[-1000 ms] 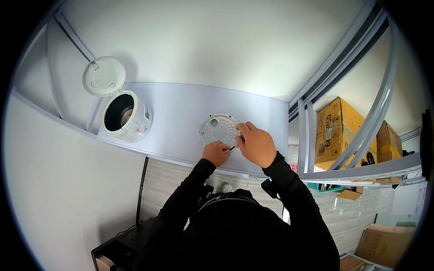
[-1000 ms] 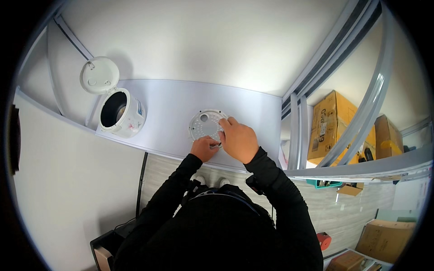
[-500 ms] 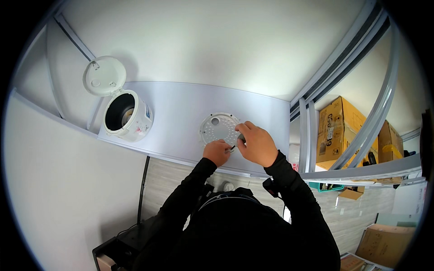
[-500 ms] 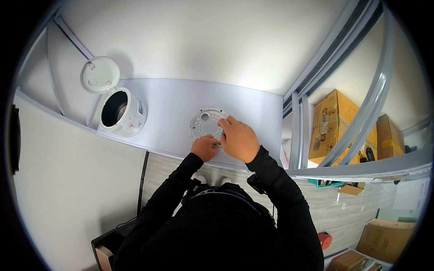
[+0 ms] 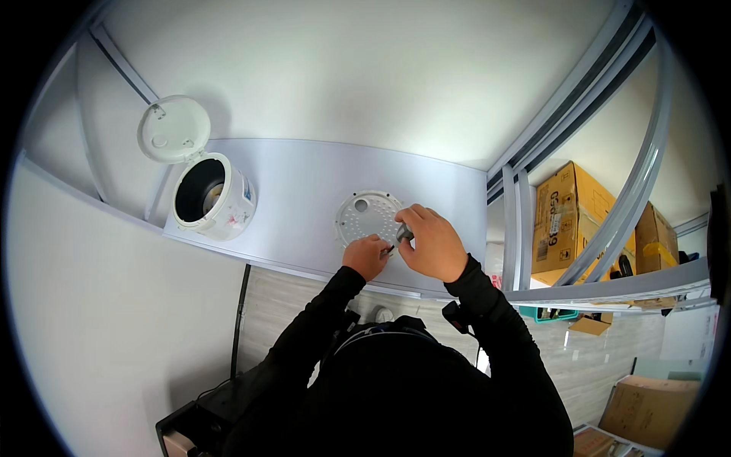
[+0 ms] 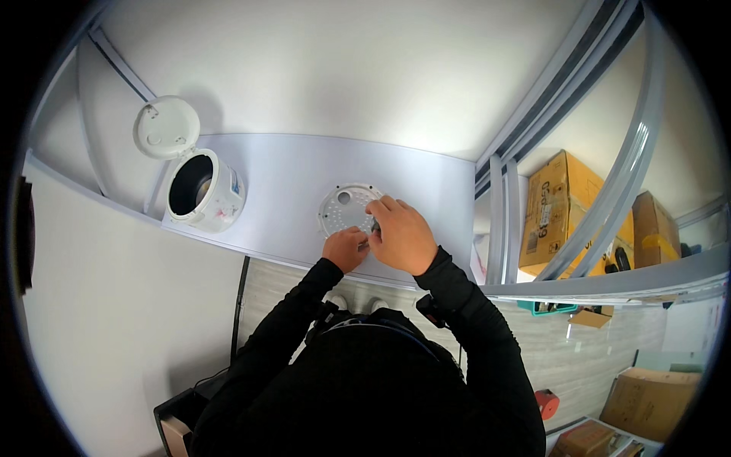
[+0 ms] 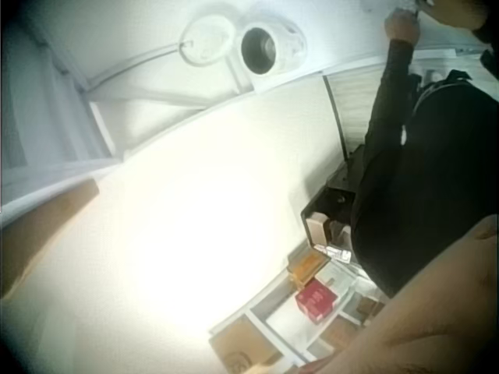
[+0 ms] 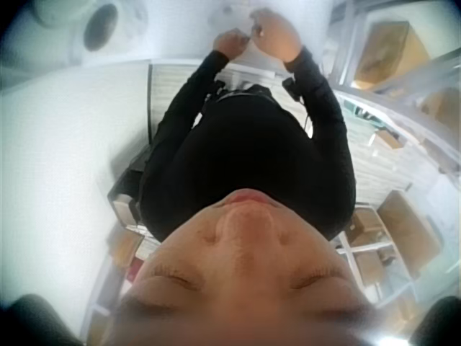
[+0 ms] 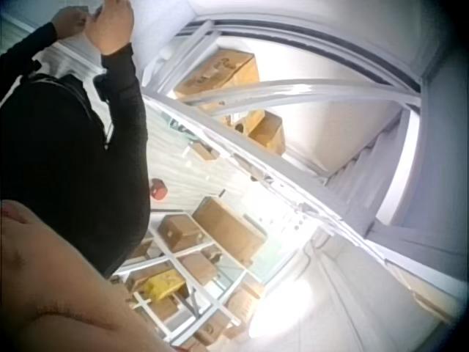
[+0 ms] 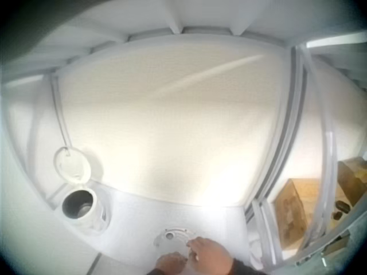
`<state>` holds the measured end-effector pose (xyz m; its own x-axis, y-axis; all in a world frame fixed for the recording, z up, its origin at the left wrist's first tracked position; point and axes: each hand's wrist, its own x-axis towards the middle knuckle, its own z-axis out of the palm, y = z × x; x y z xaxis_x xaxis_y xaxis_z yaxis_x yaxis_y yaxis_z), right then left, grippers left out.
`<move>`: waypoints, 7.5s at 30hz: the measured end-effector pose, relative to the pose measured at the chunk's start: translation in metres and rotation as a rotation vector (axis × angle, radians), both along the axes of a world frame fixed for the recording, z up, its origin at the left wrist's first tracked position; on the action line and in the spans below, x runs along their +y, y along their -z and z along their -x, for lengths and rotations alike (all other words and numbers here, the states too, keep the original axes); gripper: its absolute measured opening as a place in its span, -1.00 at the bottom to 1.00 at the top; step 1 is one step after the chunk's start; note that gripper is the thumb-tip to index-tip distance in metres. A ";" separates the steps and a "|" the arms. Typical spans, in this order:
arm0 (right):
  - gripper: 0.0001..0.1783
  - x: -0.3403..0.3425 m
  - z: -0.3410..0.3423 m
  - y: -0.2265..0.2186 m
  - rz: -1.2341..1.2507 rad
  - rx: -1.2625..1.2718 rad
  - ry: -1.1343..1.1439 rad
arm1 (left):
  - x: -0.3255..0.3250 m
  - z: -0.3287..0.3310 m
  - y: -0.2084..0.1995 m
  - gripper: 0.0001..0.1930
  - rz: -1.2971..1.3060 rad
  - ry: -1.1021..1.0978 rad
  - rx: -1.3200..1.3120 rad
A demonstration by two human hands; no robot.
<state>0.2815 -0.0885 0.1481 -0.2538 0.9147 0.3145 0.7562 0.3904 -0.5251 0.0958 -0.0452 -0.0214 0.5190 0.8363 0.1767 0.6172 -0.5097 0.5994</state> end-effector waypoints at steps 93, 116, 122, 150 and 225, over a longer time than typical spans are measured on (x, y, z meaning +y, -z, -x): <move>-0.68 0.000 -0.030 -0.004 -0.170 0.324 0.360 | 0.003 -0.027 0.006 -0.77 -0.001 0.014 0.139; -0.68 0.003 -0.020 0.002 -0.145 0.339 0.284 | -0.007 0.016 -0.013 -0.85 -0.079 -0.002 0.426; -0.69 0.003 -0.012 0.002 -0.146 0.229 0.234 | -0.003 -0.009 -0.018 -0.74 -0.040 -0.042 0.228; -0.71 -0.007 -0.002 0.017 -0.080 0.153 0.147 | -0.006 0.000 0.000 -0.76 -0.017 -0.024 0.339; -0.62 -0.006 0.005 0.005 -0.083 -0.123 -0.012 | -0.011 0.002 0.005 -0.81 0.063 -0.100 0.197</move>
